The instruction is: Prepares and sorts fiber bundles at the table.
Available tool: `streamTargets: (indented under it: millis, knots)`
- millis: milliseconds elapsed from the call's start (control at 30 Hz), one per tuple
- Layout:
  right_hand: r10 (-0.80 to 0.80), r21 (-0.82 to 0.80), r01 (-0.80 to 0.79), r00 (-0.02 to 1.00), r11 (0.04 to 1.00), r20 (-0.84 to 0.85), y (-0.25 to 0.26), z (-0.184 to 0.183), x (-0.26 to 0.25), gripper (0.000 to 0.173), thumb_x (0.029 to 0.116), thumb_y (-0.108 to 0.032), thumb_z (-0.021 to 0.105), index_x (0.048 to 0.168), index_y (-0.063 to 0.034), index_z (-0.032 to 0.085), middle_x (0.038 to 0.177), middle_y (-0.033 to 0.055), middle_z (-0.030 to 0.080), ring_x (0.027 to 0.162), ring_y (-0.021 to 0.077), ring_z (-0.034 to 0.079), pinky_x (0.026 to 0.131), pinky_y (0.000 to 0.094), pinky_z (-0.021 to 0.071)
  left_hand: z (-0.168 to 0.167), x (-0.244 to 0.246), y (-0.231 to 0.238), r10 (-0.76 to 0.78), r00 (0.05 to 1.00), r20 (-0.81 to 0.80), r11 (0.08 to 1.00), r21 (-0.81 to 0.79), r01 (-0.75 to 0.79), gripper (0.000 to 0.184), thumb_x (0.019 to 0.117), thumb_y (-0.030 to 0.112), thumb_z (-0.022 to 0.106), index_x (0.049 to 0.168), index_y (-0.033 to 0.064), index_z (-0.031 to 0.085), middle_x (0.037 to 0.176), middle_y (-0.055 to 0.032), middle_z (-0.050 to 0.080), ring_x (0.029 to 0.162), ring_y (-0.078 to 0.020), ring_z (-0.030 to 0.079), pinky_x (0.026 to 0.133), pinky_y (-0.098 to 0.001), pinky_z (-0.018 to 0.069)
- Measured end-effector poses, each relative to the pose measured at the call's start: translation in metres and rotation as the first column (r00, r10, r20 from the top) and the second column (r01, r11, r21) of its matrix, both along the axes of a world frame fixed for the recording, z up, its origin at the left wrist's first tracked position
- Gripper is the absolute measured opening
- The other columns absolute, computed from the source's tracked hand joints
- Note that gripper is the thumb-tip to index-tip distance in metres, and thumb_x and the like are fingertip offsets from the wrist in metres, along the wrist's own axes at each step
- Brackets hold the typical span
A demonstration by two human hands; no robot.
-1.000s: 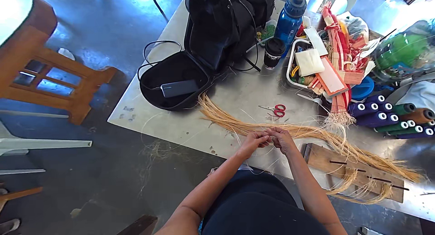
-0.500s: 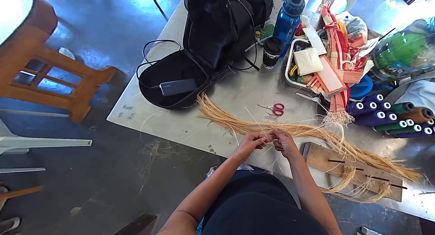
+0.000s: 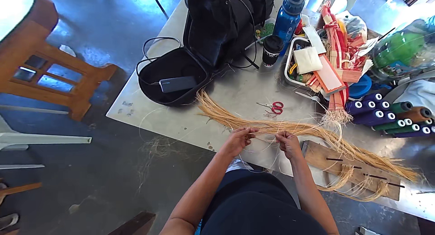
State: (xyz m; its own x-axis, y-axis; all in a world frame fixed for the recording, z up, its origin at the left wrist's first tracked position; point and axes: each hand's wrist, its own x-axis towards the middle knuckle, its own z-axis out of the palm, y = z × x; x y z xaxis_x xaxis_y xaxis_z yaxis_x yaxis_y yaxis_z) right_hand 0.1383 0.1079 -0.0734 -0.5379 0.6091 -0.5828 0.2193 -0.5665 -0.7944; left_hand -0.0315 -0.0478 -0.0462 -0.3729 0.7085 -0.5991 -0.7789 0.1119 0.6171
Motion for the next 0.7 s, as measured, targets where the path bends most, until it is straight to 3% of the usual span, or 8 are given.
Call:
streamTargets:
  millis: [167,267,300,367,433,500,567,700]
  knots:
    - [-0.129,-0.034,0.129,0.992,0.991,0.002,0.002,-0.003,0.001,0.009,0.0992,0.002,0.060,0.090,0.0023,0.062,0.064,0.0020,0.063,0.038,-0.0007,0.034,0.036,0.0152,0.0276,-0.001,-0.044,-0.042,0.155,0.987,-0.043,0.978,0.151,-0.146,0.041,0.1100,0.022,0.031,0.088,0.0170,0.065,0.084,0.0037,0.068,0.067,-0.0026,0.061,0.059,-0.0163,0.0496]
    - [-0.135,-0.009,0.134,0.991,0.991,-0.012,0.001,0.001,-0.001,0.011,0.0996,0.002,0.059,0.089,0.0012,0.061,0.064,0.0016,0.063,0.038,-0.0009,0.034,0.036,0.0147,0.0274,0.005,-0.074,-0.073,-0.084,0.920,-0.382,0.996,-0.034,0.077,0.035,0.1068,0.012,0.033,0.092,0.0094,0.065,0.066,0.0037,0.060,0.052,0.0002,0.051,0.049,-0.0136,0.0427]
    - [-0.132,0.006,0.133,0.991,0.991,-0.019,0.000,0.004,-0.002,0.011,0.0996,0.003,0.059,0.089,0.0011,0.061,0.065,0.0018,0.063,0.038,-0.0010,0.035,0.037,0.0146,0.0278,0.012,-0.083,-0.082,-0.337,0.759,-0.557,0.934,-0.301,0.194,0.023,0.1047,0.006,0.045,0.101,0.0029,0.067,0.067,-0.0017,0.063,0.050,-0.0045,0.051,0.048,-0.0185,0.0434]
    - [-0.132,0.036,0.133,0.991,0.990,-0.038,-0.001,0.007,-0.005,0.011,0.0991,0.003,0.059,0.089,0.0013,0.061,0.064,0.0021,0.064,0.039,-0.0010,0.036,0.037,0.0147,0.0289,0.027,-0.092,-0.087,-0.783,0.417,-0.462,0.554,-0.823,0.127,0.030,0.0947,0.021,0.075,0.114,-0.0013,0.071,0.087,-0.0222,0.070,0.073,-0.0364,0.066,0.069,-0.0542,0.0549]
    - [-0.126,0.078,0.131,0.990,0.988,-0.065,-0.003,0.011,-0.007,0.011,0.0983,0.004,0.060,0.088,0.0012,0.061,0.064,0.0020,0.064,0.039,-0.0010,0.038,0.037,0.0146,0.0302,0.045,-0.084,-0.087,-0.806,0.398,-0.438,0.403,-0.899,-0.171,0.041,0.0929,0.030,0.077,0.108,-0.0069,0.070,0.105,-0.0364,0.065,0.101,-0.0581,0.062,0.086,-0.0779,0.0436]
    - [-0.127,0.115,0.139,0.987,0.984,-0.101,-0.007,0.015,-0.011,0.010,0.0970,0.005,0.061,0.087,0.0014,0.062,0.064,0.0019,0.065,0.040,-0.0010,0.039,0.038,0.0146,0.0311,0.064,-0.077,-0.084,-0.706,0.243,-0.665,0.563,-0.736,-0.376,0.042,0.1014,0.035,0.065,0.091,-0.0049,0.070,0.098,-0.0324,0.066,0.096,-0.0553,0.063,0.079,-0.0764,0.0449]
    - [-0.119,0.163,0.140,0.984,0.977,-0.131,-0.012,0.018,-0.012,0.010,0.0960,0.005,0.062,0.087,0.0013,0.063,0.064,0.0014,0.065,0.040,-0.0011,0.040,0.038,0.0145,0.0315,0.078,-0.067,-0.068,-0.510,0.122,-0.852,0.785,-0.519,-0.338,0.028,0.1017,0.022,0.065,0.095,-0.0041,0.072,0.109,-0.0260,0.068,0.100,-0.0464,0.065,0.085,-0.0672,0.0503]
    - [-0.078,0.272,0.135,0.975,0.953,-0.210,-0.021,0.020,-0.018,0.009,0.0923,0.006,0.065,0.086,-0.0011,0.065,0.066,-0.0008,0.067,0.043,-0.0024,0.045,0.040,0.0141,0.0348,0.067,-0.051,-0.017,-0.210,0.360,-0.909,0.975,-0.222,0.006,0.020,0.1022,0.010,0.061,0.111,-0.0044,0.072,0.111,-0.0184,0.073,0.097,-0.0267,0.071,0.088,-0.0466,0.0575]
